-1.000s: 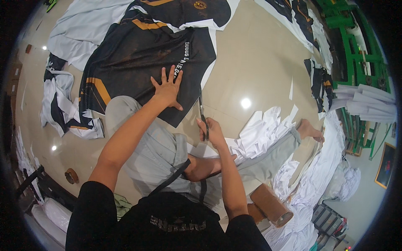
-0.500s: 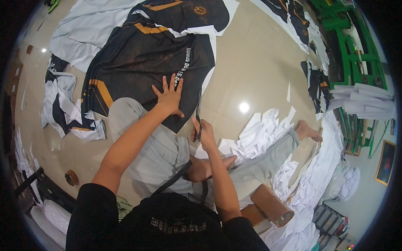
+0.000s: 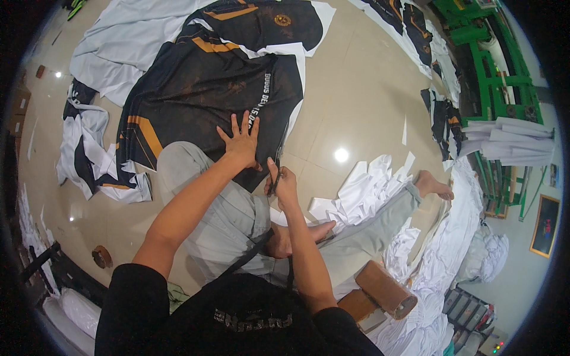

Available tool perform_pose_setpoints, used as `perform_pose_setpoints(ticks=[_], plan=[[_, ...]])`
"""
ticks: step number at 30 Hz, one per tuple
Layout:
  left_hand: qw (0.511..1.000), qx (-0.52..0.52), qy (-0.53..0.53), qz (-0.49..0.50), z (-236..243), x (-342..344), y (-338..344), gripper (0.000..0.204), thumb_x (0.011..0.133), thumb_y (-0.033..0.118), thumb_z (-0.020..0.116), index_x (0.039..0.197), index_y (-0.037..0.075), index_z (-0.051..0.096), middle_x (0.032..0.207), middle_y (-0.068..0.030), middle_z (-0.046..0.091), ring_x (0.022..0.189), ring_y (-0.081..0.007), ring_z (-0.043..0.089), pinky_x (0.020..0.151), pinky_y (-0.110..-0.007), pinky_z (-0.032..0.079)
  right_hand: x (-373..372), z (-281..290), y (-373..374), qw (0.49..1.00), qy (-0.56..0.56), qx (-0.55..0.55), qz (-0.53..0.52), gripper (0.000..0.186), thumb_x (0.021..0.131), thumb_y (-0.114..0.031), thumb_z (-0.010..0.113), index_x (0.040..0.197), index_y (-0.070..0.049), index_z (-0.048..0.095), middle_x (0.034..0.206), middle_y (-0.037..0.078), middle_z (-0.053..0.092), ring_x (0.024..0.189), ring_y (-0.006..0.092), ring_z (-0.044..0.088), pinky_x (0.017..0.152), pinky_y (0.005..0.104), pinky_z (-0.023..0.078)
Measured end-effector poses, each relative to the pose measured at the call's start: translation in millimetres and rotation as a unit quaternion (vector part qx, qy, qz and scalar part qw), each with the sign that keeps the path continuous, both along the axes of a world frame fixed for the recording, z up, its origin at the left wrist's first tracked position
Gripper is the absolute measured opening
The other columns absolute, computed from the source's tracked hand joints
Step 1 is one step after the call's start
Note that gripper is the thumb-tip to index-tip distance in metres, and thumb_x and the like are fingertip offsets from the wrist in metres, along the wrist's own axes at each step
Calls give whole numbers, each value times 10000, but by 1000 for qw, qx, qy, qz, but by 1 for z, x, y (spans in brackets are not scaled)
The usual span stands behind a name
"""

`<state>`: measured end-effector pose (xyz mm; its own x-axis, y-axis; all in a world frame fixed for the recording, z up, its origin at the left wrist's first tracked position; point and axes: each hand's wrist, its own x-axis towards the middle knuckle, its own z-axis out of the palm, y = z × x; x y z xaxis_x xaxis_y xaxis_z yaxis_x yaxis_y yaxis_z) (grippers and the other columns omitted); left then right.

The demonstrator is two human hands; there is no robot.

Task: The person sits on the floor of a workshop and uses scissors to cut a black and gold printed fabric sheet. They carefully follow the printed design lines to separate the fabric into specific shapes, occasionally adjusting the material with their hands.

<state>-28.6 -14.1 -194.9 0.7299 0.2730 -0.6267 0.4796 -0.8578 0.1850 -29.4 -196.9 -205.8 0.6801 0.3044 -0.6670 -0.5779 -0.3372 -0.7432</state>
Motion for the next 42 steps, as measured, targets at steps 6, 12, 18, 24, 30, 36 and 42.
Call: perform_pose_setpoints(ticks=[6,12,18,24,30,36,42], plan=[[1000,9,-13,-7,-3,-3,-2,1548,567,537,988,1691,109,13,1751,-199,-82,1574,-542,-46,1117,-866,132,-7,-11,7,1000,-13,0,-12,545,941,-566,745,821,-63,570,629,46,584,485,155,600,439,284,472],[1000,7,-21,1,-6,-4,-1,1524,579,503,990,1690,99,28,1751,-206,-72,1574,-544,-44,1120,-863,131,10,-1,24,999,6,-18,-40,535,921,-542,780,825,-63,563,631,48,579,478,156,588,441,302,487],[1000,-4,-30,4,-3,-4,-1,1515,584,457,995,1689,90,27,1749,-211,-73,1574,-545,-39,1122,-859,131,9,-10,24,998,-1,-21,-57,554,890,-572,800,848,-71,565,640,45,587,483,156,590,445,293,495],[999,-1,-34,8,-7,-3,0,1489,592,428,989,1688,80,44,1749,-221,-56,1575,-546,-27,1131,-850,130,26,-12,36,998,4,-7,-70,537,886,-544,817,849,-69,569,636,41,585,487,156,591,455,296,509],[997,-53,-40,32,0,-1,9,1438,599,394,986,1682,66,100,1750,-227,-16,1587,-519,8,1140,-842,140,27,-13,41,996,1,0,-88,548,874,-553,825,856,-68,573,644,29,586,491,145,595,454,283,506],[997,-73,-21,19,7,-1,12,1369,622,358,973,1666,20,155,1747,-235,13,1588,-514,28,1134,-846,151,39,-15,52,995,-12,-8,-99,535,887,-544,815,862,-66,577,664,32,595,505,148,599,457,279,504],[996,-88,-14,19,8,-1,16,1270,677,308,938,1653,-9,190,1744,-249,9,1581,-535,27,1121,-858,148,44,-16,63,989,8,38,-143,531,883,-539,822,855,-70,574,660,41,587,498,167,590,466,295,506]])
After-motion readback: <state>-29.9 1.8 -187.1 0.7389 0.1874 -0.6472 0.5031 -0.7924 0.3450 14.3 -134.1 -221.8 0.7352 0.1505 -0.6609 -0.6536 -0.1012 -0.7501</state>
